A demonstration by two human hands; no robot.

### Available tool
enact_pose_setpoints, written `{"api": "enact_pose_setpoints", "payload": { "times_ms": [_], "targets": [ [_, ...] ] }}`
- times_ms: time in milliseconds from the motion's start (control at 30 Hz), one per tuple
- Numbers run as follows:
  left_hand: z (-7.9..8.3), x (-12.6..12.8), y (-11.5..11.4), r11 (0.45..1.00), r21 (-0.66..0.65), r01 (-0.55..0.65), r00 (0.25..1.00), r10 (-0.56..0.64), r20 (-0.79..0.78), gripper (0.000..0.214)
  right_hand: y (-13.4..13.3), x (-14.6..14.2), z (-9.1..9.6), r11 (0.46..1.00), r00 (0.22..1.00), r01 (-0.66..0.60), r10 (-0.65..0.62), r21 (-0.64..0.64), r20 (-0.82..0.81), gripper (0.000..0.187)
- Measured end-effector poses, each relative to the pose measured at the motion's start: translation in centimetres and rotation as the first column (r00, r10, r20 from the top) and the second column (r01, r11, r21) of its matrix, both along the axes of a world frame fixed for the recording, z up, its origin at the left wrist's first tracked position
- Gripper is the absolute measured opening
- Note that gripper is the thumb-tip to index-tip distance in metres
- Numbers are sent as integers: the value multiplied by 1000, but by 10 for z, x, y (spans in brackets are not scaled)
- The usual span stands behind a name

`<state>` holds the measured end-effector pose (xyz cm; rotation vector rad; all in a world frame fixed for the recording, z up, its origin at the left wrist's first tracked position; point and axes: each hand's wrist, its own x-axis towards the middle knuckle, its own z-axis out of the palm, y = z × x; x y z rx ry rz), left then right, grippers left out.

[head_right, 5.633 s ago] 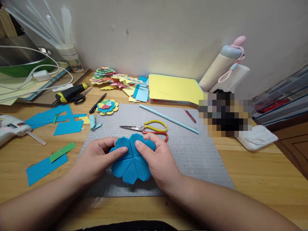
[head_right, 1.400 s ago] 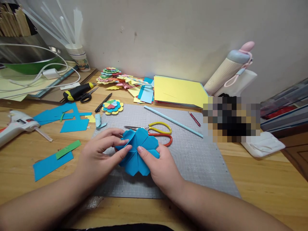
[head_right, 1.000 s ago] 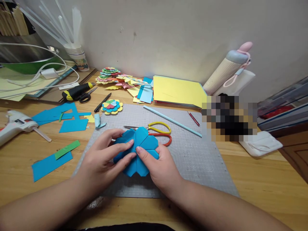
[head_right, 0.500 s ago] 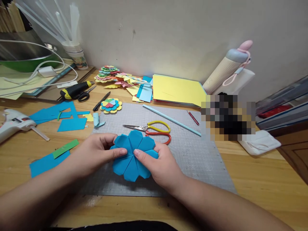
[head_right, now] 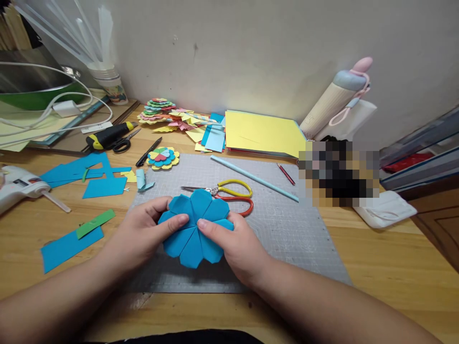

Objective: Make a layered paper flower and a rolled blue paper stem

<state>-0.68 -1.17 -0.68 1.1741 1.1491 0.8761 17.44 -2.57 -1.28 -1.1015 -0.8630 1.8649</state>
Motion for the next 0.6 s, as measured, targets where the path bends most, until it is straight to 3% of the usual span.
{"api": "enact_pose_setpoints", "payload": {
  "times_ms": [133,267,333,400,467,533,600],
  "targets": [
    [-1,1,2,983,67,-173,983,168,71,28,1,-4,1,998,986,-60,62,19,-156,38],
    [-4,3,0,998,18,-67,995,66,76,29,0,-4,-5,996,997,8,-1,90,-74,27],
    [-5,2,-2,988,138,-75,997,76,-2,32,1,-2,-7,997,999,25,-22,72,-46,26],
    [-4,-2,-4,925,377,-49,985,108,-137,41,2,0,-8,999,1000,16,-15,38,-20,26],
    [-2,-6,-4,812,575,101,940,111,-322,38,4,2,-7,1000,1000,13,-13,14,-3,23],
    [0,-8,-4,712,646,277,861,114,-495,27,5,3,-4,1000,1000,11,-11,-7,-18,22],
    [1,-10,-2,657,661,362,796,151,-586,22,6,3,-3,1000,998,2,-3,-31,-57,24]
  ]
}}
